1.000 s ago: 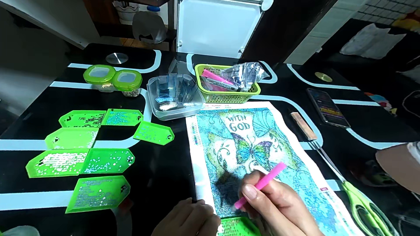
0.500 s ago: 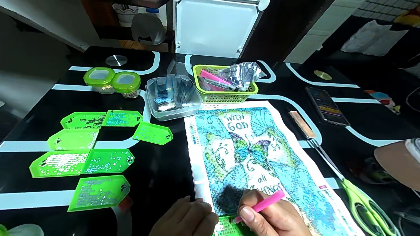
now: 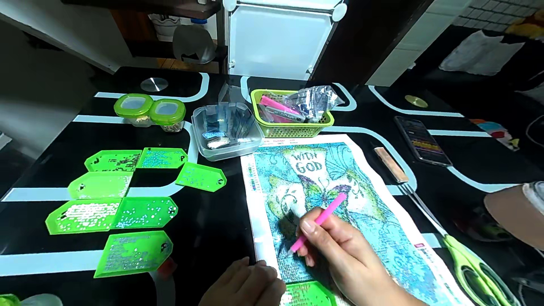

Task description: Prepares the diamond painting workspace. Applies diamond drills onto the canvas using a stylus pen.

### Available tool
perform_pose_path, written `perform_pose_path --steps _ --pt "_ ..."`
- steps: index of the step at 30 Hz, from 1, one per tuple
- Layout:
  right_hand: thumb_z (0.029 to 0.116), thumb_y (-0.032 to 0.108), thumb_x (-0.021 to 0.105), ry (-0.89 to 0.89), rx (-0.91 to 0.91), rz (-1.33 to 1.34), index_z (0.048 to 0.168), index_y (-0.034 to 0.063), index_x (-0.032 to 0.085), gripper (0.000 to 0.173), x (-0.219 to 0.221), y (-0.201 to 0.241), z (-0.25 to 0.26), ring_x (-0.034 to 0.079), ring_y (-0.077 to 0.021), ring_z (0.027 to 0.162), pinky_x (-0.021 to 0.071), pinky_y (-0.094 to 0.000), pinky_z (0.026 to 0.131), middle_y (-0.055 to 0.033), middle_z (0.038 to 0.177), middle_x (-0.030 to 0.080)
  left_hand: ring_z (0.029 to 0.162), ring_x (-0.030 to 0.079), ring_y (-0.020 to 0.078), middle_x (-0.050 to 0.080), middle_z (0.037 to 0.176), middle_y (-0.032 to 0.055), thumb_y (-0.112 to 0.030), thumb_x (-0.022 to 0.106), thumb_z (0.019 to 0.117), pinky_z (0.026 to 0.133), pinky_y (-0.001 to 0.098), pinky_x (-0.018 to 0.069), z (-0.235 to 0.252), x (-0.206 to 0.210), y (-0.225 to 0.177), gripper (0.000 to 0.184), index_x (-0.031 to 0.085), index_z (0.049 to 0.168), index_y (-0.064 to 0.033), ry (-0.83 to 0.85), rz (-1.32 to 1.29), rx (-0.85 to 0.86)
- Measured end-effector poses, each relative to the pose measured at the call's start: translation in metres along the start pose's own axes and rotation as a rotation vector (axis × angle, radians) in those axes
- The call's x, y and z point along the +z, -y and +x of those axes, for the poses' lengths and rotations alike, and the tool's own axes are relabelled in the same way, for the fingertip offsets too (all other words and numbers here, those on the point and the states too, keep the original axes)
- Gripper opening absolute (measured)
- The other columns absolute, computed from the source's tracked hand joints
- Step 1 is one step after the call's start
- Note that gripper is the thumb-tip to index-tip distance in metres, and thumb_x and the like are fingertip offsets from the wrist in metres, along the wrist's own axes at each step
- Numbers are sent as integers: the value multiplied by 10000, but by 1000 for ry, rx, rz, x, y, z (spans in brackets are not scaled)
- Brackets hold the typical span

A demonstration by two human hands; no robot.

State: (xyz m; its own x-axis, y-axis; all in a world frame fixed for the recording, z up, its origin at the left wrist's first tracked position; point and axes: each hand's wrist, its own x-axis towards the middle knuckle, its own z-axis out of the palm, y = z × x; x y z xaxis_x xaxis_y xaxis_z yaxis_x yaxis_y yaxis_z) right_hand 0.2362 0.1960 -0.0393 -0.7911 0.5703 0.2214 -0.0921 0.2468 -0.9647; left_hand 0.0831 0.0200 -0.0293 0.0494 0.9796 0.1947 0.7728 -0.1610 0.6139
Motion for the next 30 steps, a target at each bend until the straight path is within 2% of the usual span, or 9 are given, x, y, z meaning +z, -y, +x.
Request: perform_pose_path --steps 6,19,27,30 --pt "1119 280 443 55 -122 -160 981 68 616 307 5 -12 4 602 11 662 513 -151 594 28 759 619 1178 678 304 725 1203 157 -339 720 938 1085 451 476 1 -1 -1 404 719 1185 -20 3 16 -2" --pt "1118 265 449 79 -191 -231 988 42 608 303 5 -13 2 597 12 664 503 -133 601 -6 758 611 1183 678 304 725 1207 156 -347 713 942 1083 459 478 1 -1 -2 406 718 1183 -20 10 19 -8" --pt "1119 274 437 133 -288 -446 975 36 588 316 6 -6 1 578 -51 671 483 -159 614 -66 778 592 1181 679 306 725 1210 155 -334 713 941 1076 461 481 1 -1 -2 397 719 1176 -14 7 11 -11" --pt "1112 271 460 191 -255 -474 974 39 617 313 1 4 2 595 -52 683 494 -158 623 -66 796 622 1183 678 299 724 1215 150 -338 718 936 1078 462 482 0 0 -1 403 718 1179 -17 2 19 -9"
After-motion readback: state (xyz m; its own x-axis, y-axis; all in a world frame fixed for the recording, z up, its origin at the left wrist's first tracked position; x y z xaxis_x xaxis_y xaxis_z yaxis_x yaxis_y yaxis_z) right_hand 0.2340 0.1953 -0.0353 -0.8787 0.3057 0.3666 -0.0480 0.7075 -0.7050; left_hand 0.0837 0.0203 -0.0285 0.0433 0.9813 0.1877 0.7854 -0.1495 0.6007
